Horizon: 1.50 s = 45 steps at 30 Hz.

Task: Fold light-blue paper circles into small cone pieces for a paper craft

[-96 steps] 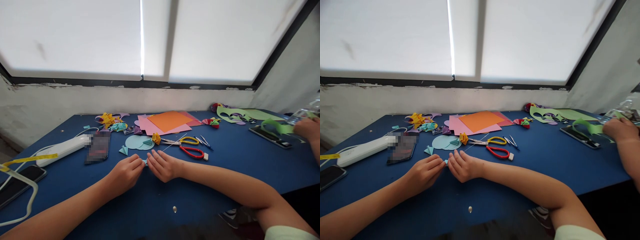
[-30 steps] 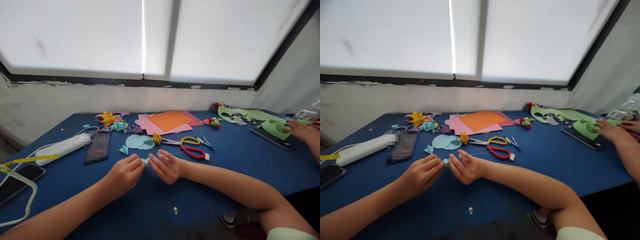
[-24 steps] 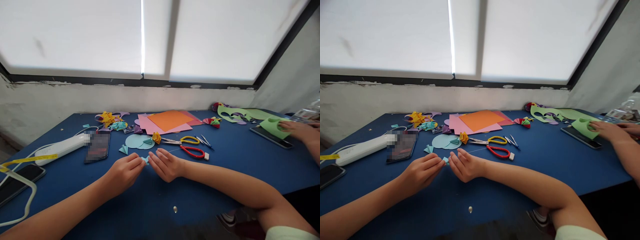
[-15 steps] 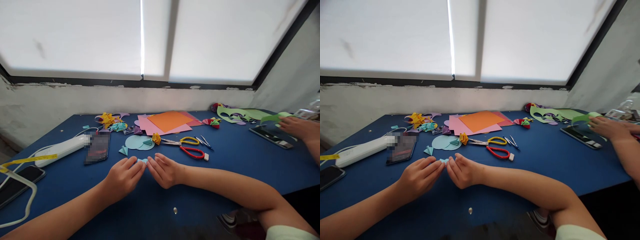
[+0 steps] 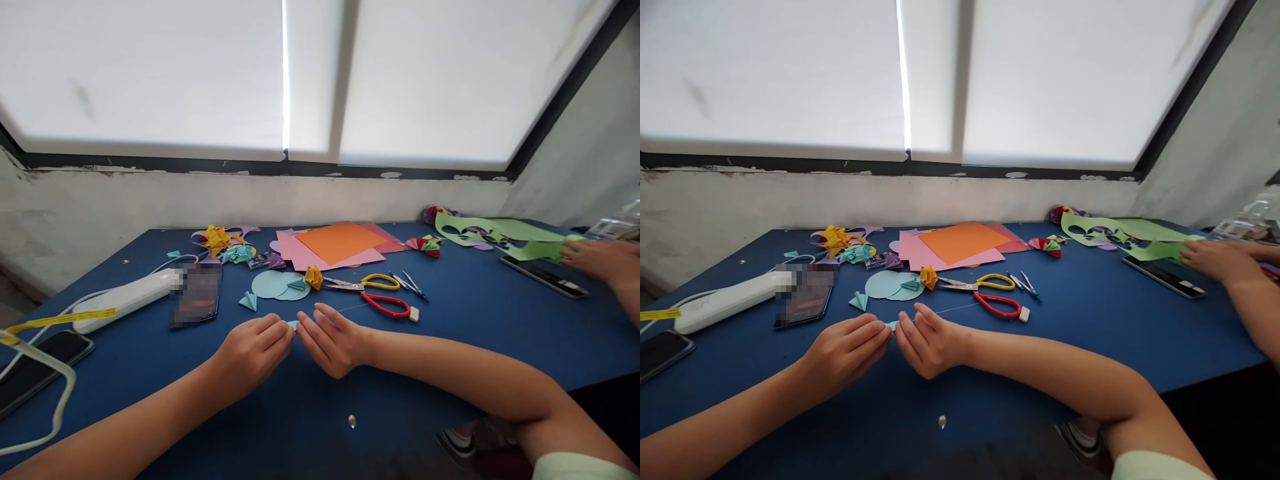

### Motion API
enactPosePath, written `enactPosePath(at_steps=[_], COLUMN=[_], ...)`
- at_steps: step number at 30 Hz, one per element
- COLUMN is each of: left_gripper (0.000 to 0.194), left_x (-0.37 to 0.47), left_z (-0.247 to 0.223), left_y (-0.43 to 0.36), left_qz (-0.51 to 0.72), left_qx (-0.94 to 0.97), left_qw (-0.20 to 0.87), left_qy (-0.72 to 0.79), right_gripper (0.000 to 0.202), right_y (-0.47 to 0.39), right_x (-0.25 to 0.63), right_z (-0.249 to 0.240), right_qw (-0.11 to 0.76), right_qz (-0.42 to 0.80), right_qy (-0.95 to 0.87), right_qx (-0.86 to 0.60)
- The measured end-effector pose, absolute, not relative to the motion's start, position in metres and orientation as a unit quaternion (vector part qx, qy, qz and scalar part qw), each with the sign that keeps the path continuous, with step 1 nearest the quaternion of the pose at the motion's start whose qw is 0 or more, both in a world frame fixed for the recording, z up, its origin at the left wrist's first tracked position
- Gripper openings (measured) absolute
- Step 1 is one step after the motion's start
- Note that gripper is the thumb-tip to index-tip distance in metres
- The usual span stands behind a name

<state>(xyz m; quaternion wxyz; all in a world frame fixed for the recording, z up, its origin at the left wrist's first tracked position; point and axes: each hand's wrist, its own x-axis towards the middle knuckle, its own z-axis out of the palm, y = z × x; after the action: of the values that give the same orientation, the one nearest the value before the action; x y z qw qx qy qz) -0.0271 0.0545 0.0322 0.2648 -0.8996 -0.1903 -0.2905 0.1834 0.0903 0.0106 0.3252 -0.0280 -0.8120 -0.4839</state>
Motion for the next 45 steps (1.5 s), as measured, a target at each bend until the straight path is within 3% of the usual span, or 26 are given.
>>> enactPosePath(at_steps=[20,35,45], left_gripper=[0.007,0.015,0.016], left_x=[-0.0317,-0.032,-0.029], left_z=[0.0301,0.029,0.0279], left_y=[0.0559,0.053,0.0572], left_qz=[-0.279,-0.263,-0.28], left_qx=[-0.894,-0.881,-0.89], left_qw=[0.287,0.328,0.31], left_qy=[-0.199,-0.214,-0.183], right_gripper=[0.022,0.025,0.022], right_y=[0.0931,0.0931,0.0905], right_x=[0.1844,0.1797,0.1792], right_z=[0.0067,0.0105,0.006], right_qw=[0.344,0.28,0.315], right_qz=[-0.471,-0.514,-0.484], right_qy=[-0.811,-0.81,-0.813], right_qx=[-0.051,-0.022,-0.069])
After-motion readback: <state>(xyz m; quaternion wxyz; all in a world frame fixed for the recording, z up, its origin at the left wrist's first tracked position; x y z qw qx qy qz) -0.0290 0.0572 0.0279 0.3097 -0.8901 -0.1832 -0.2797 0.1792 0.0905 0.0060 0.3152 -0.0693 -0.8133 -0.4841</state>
